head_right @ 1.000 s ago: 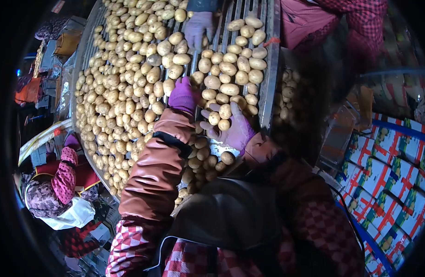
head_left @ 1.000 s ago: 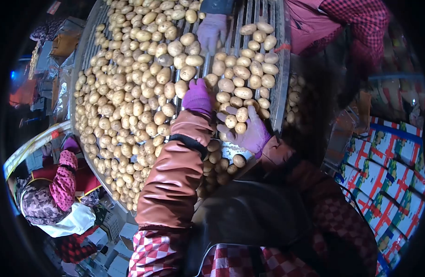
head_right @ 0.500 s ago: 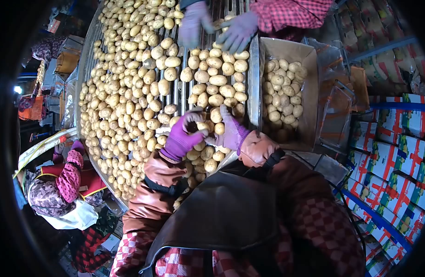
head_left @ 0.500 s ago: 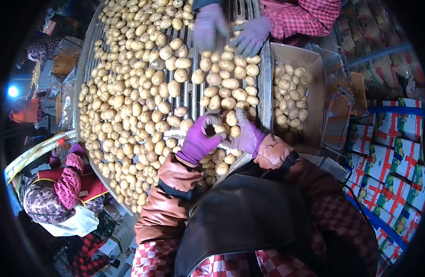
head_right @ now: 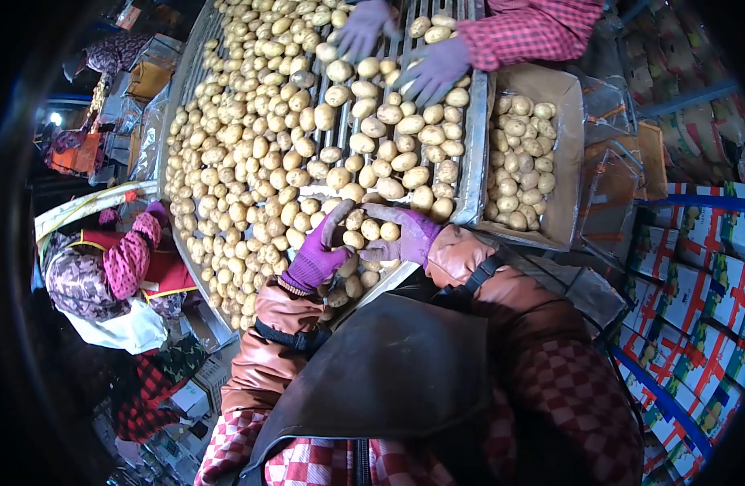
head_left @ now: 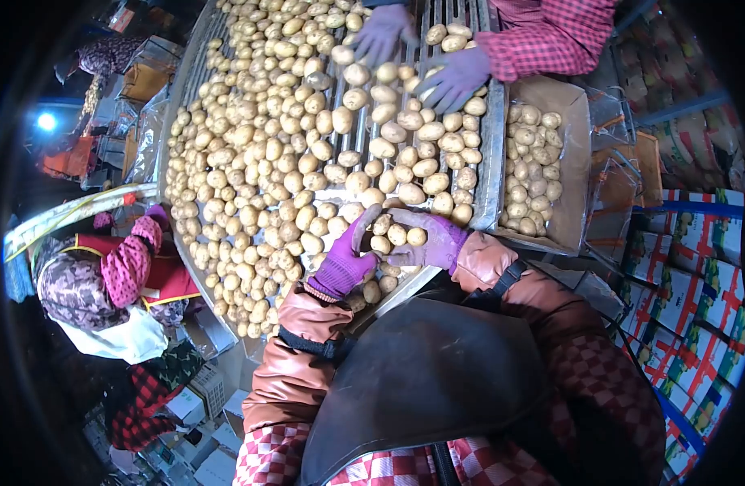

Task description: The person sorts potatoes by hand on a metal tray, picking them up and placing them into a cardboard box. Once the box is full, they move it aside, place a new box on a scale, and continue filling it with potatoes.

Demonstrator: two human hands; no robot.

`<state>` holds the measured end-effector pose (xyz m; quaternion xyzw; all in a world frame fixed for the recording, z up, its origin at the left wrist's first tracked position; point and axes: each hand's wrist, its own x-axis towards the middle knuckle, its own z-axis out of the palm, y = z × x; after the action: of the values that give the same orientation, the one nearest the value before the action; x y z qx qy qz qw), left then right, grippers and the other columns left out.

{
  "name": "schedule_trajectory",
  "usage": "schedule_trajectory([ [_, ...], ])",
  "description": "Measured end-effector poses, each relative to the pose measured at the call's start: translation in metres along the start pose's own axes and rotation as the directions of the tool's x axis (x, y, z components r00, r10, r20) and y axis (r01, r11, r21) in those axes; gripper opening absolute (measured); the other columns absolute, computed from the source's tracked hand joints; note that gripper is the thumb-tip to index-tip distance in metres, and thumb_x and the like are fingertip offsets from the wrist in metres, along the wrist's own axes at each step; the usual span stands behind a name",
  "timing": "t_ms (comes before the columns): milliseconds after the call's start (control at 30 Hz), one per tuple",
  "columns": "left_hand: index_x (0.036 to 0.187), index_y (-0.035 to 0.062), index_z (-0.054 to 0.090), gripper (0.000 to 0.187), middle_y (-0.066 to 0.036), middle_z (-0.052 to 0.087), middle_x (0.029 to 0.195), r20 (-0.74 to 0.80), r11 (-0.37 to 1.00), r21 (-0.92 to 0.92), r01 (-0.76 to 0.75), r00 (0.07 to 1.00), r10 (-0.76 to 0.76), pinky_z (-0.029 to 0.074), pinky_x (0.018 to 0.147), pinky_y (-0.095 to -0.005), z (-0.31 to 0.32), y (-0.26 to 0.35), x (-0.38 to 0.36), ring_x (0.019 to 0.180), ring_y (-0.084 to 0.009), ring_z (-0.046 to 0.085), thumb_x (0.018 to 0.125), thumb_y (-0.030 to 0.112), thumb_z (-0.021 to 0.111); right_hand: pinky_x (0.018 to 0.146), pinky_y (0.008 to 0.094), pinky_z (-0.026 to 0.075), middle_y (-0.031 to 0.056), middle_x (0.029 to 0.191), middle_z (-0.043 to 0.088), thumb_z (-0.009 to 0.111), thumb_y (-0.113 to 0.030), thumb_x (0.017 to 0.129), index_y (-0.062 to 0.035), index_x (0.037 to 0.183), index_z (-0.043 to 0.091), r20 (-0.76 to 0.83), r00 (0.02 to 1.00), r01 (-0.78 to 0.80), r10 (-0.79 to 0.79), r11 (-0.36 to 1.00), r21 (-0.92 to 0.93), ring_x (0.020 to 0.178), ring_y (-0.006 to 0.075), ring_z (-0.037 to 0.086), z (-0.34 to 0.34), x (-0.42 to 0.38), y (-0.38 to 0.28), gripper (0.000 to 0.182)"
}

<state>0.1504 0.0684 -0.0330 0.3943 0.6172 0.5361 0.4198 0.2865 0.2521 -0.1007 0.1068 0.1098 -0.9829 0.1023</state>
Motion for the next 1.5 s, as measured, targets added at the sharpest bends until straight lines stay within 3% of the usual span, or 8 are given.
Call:
schedule_trajectory([
  [433, 0.146, 0.0086, 0.043, 0.075, -0.015, 0.052, 0.143, -0.095, 0.92, 0.391, -0.016, 0.994, 0.058, 0.035, 0.111, -0.03, -0.007, -0.016, -0.033, 0.138, -0.0233, 0.043, 0.074, -0.011, 0.047, 0.098, 0.0581, 0.049, 0.0082, 0.14, 0.048, 0.054, -0.043, 0.099, -0.0151, 0.143, 0.039, 0.001, 1.0, 0.012, -0.012, 0.996, -0.091, 0.123, 0.033, 0.055, 0.035, 0.013, 0.036, 0.054],
  [700, 0.144, 0.0054, 0.045, 0.055, -0.006, 0.063, 0.118, -0.291, 0.993, 0.11, 0.041, 0.957, -0.007, 0.046, 0.061, -0.0201, -0.007, -0.036, -0.032, 0.069, -0.0047, 0.055, 0.091, -0.001, 0.056, 0.091, 0.0524, 0.052, 0.0108, 0.129, 0.059, 0.043, -0.045, 0.103, -0.0109, 0.136, 0.048, -0.002, 1.0, 0.007, -0.007, 0.994, 0.108, 0.116, 0.0302, 0.059, 0.003, 0.015, 0.05, 0.048],
  [933, 0.134, 0.0022, 0.056, 0.043, -0.012, 0.065, 0.124, -0.44, 0.996, 0.084, -0.003, 0.897, 0.039, 0.046, 0.1, -0.0296, 0.006, -0.017, -0.028, 0.116, -0.0189, 0.06, 0.092, 0.006, 0.063, 0.086, 0.0514, 0.054, 0.0153, 0.13, 0.059, 0.04, -0.051, 0.102, -0.0081, 0.139, 0.048, 0.043, 0.992, 0.106, -0.118, 0.971, 0.216, 0.119, 0.0422, 0.057, 0.004, -0.004, 0.045, 0.057],
  [1133, 0.136, 0.0017, 0.054, 0.045, -0.012, 0.065, 0.121, -0.471, 0.922, 0.388, 0.01, 0.861, 0.189, 0.047, 0.096, -0.0303, -0.031, -0.063, -0.053, 0.111, -0.0186, 0.061, 0.092, 0.007, 0.06, 0.076, 0.0372, 0.057, 0.0178, 0.129, 0.06, 0.054, -0.047, 0.097, -0.0042, 0.13, 0.055, -0.054, 0.96, 0.279, -0.274, 0.927, 0.251, 0.115, 0.0463, 0.058, -0.026, -0.081, 0.033, 0.054],
  [1233, 0.137, 0.0012, 0.053, 0.045, -0.013, 0.062, 0.125, -0.515, 0.875, 0.48, 0.054, 0.825, 0.232, 0.046, 0.099, -0.0314, -0.055, -0.082, -0.084, 0.113, -0.0206, 0.06, 0.092, 0.006, 0.06, 0.072, 0.0346, 0.055, 0.0175, 0.125, 0.061, 0.056, -0.042, 0.097, -0.0036, 0.121, 0.059, -0.119, 0.756, 0.599, -0.644, 0.753, -0.271, 0.105, 0.0395, 0.063, -0.041, -0.178, 0.039, 0.045],
  [1300, 0.138, 0.0004, 0.052, 0.046, -0.015, 0.059, 0.13, -0.576, 0.892, 0.446, 0.07, 0.786, 0.226, 0.045, 0.101, -0.0342, -0.07, -0.094, -0.105, 0.117, -0.023, 0.058, 0.092, 0.006, 0.058, 0.073, 0.0377, 0.054, 0.0133, 0.113, 0.063, 0.059, -0.033, 0.093, -0.0046, 0.11, 0.06, 0.086, 0.535, 0.268, -0.84, 0.072, -0.961, 0.097, 0.0309, 0.064, -0.066, -0.264, 0.036, 0.033],
  [1367, 0.138, -0.0009, 0.05, 0.046, -0.016, 0.057, 0.133, -0.546, 0.779, 0.622, 0.073, 0.754, 0.365, 0.043, 0.105, -0.0389, -0.104, -0.118, -0.13, 0.121, -0.0269, 0.056, 0.092, 0.006, 0.058, 0.077, 0.0376, 0.052, 0.0121, 0.115, 0.062, 0.057, -0.03, 0.094, -0.0053, 0.112, 0.059, -0.034, 0.297, 0.117, -0.954, 0.072, -0.991, 0.101, 0.0297, 0.063, -0.102, -0.338, 0.041, 0.031],
  [1500, 0.135, -0.0015, 0.052, 0.048, -0.021, 0.057, 0.133, -0.676, 0.672, 0.663, 0.331, 0.649, 0.348, 0.038, 0.109, -0.0403, -0.147, -0.134, -0.155, 0.128, -0.0322, 0.051, 0.09, 0.013, 0.062, 0.084, 0.0374, 0.05, 0.0098, 0.12, 0.06, 0.054, -0.024, 0.096, -0.0066, 0.116, 0.057, -0.52, 0.176, 0.782, -0.836, 0.439, -0.441, 0.11, 0.0271, 0.059, -0.15, -0.42, 0.038, 0.027],
])
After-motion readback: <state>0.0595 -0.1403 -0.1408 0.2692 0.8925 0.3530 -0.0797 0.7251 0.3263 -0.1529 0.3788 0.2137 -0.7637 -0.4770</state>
